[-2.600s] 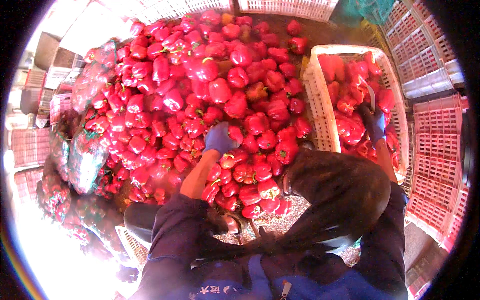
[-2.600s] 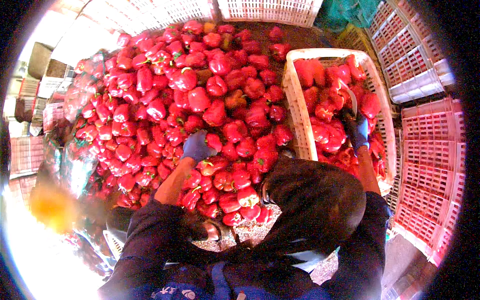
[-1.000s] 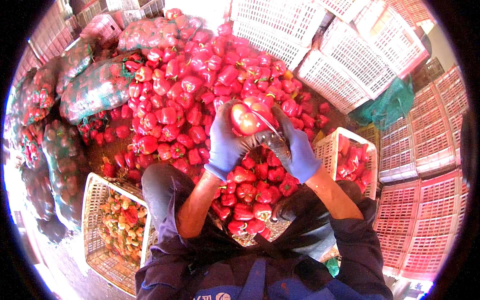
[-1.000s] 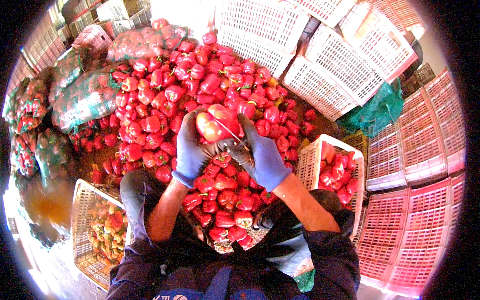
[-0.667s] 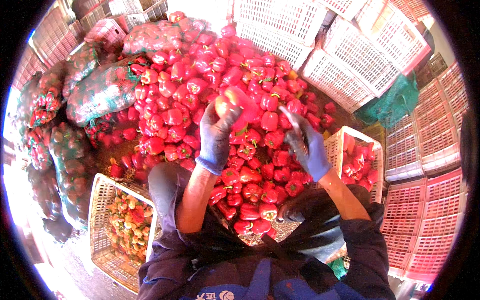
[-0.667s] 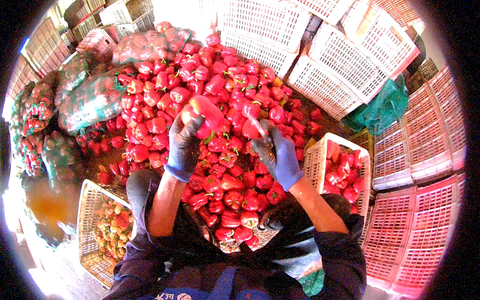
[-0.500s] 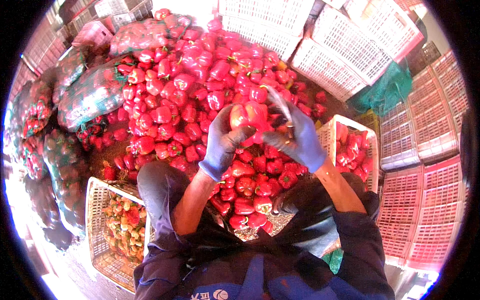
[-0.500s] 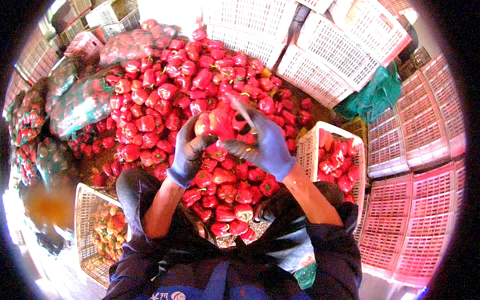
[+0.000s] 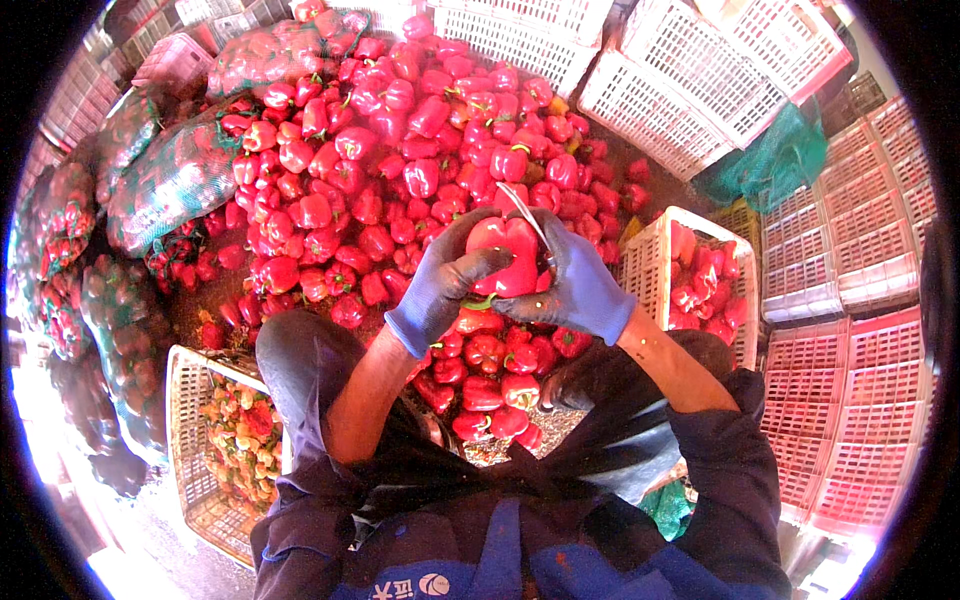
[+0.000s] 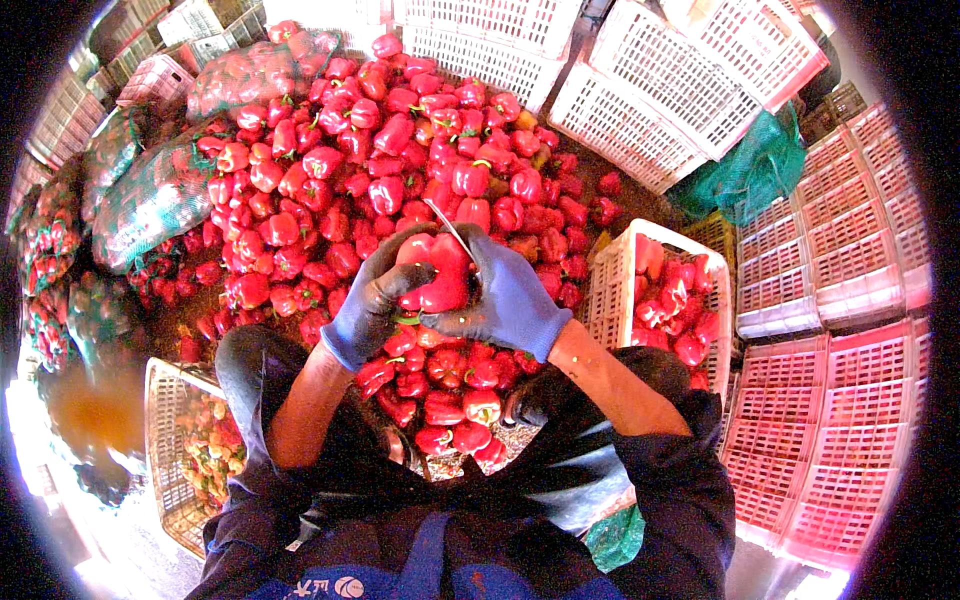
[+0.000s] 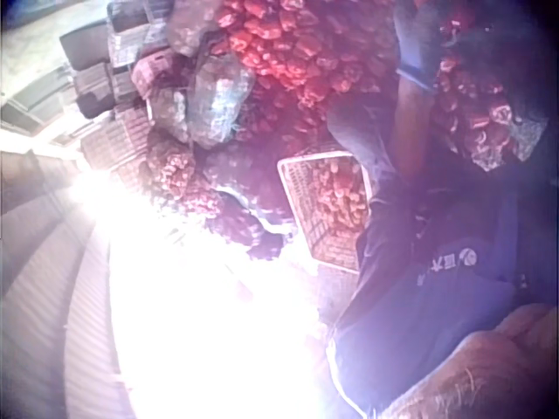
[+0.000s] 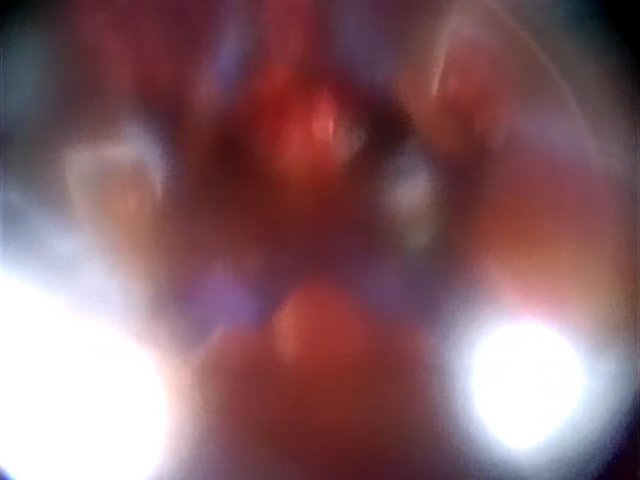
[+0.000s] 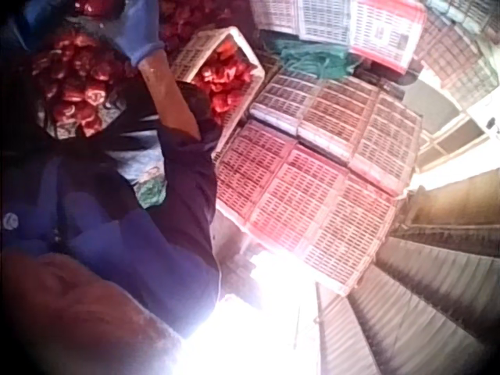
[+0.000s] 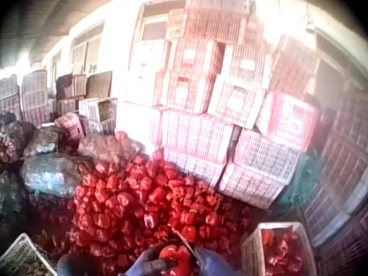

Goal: The person processes bell peppers by cutting off the tops and removing the seeds using a curved knife, then placing the prepared peppers into a plastic crate.

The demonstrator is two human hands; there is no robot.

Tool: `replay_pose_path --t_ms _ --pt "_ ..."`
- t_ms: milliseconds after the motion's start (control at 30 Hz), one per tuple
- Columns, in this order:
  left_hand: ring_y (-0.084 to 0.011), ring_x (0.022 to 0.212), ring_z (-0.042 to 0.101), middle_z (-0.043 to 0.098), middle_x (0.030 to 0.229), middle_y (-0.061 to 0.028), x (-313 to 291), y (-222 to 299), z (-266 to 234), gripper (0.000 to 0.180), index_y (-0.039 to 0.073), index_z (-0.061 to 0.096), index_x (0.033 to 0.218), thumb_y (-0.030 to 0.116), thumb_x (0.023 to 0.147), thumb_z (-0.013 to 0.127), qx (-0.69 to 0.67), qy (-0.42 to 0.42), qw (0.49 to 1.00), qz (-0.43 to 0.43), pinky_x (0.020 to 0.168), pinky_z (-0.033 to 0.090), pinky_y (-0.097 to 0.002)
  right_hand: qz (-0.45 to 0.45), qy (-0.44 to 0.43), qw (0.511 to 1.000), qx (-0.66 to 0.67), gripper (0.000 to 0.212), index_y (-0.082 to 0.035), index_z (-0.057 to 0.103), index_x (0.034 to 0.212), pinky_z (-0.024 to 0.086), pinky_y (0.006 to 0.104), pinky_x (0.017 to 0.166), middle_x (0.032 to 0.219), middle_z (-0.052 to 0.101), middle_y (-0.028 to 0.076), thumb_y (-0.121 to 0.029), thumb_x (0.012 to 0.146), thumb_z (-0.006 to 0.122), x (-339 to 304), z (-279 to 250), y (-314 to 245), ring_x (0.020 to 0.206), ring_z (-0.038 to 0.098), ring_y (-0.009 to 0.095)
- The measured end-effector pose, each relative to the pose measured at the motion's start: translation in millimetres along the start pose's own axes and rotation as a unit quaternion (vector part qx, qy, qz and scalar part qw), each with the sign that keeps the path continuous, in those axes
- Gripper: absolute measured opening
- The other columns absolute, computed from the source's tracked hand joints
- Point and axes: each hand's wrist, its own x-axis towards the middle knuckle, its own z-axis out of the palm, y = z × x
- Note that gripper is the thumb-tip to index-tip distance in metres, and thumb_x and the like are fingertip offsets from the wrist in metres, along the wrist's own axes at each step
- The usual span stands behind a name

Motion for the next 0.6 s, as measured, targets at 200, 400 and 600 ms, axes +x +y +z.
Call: replay_pose_path --t_ms 200,400,600 --pt "-0.0171 0.111 0.062 0.063 0.12 -0.0085 1 1 -2 0.061 0.0 0.051 0.134 0.016 0.082 0.08 -0.052 -0.121 0.991 0.008 0.099 0.05 -0.0335 -0.033 -0.026 0.998 0.046 0.085 0.0 0.056 0.128 0.053 0.039 0.093 0.113 0.066 0.017 -0.04 0.063 0.094 -3 -7 2 0.103 0.068 0.029" --pt "-0.0158 0.108 0.062 0.062 0.118 -0.006 -18 -12 -1 0.055 0.002 0.05 0.132 0.008 0.082 0.073 -0.149 -0.126 0.98 -0.028 0.094 0.052 -0.0302 -0.028 -0.052 0.996 0.068 0.079 -0.002 0.06 0.122 0.054 0.0357 0.091 0.106 0.068 0.009 -0.033 0.06 0.097 -5 -11 9 0.097 0.066 0.018" --pt "-0.0295 0.119 0.064 0.056 0.137 -0.0127 -18 -12 -5 0.072 0.008 0.041 0.145 0.002 0.078 0.067 -0.168 -0.159 0.973 -0.002 0.099 0.057 -0.0439 0.093 -0.033 0.974 0.206 0.076 -0.003 0.059 0.127 0.053 0.0336 0.094 0.114 0.065 0.004 -0.024 0.064 0.094 -5 -16 4 0.104 0.061 0.014"
